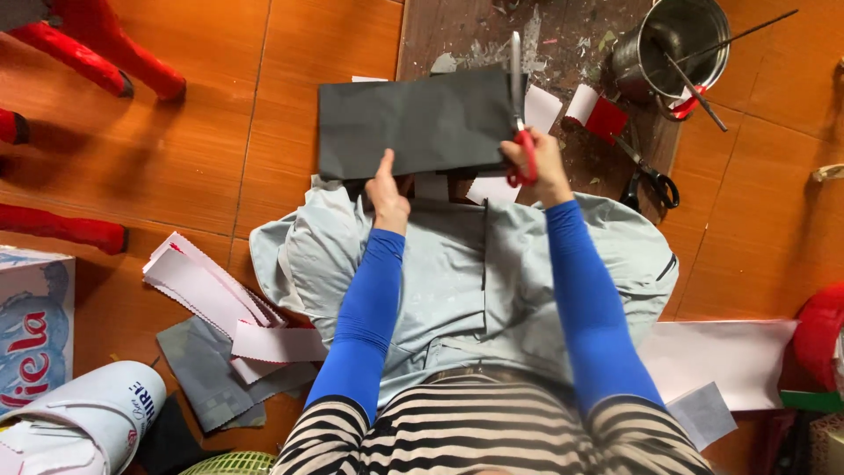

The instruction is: The recorder is cutting and folding sheets of paper and metallic film to decorate a paper-mache giraffe.

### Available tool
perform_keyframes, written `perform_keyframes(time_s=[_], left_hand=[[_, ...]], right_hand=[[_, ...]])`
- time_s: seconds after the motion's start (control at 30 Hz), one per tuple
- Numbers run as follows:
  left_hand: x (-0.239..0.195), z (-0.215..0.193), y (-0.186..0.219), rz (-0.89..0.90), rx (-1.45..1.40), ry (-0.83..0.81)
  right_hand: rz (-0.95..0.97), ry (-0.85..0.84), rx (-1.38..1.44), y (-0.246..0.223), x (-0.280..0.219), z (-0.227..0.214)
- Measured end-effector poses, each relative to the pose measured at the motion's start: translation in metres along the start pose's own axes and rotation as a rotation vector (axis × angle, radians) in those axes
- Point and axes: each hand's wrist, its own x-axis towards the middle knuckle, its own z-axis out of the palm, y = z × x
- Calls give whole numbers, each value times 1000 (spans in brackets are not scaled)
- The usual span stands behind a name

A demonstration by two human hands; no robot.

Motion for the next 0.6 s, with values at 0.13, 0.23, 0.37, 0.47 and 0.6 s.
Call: perform_keyframes(time_s=[0.13,0.23,0.37,0.47,0.6], left_hand=[[17,-11,-34,-61,118,-90],[26,-13,-44,-130,192,-156],[12,-5,-34,-155,265,-148],[12,-7,-38,-93,266,-174],[5,-5,-43,103,165,-282]], right_hand=[[-163,77,-2,24,-14,-37],[-11,308,-82,-7,-63,-29],[260,-147,154,-13,-147,7],[467,-422,176,-23,-181,42],[460,-448,152,-9,-167,76]])
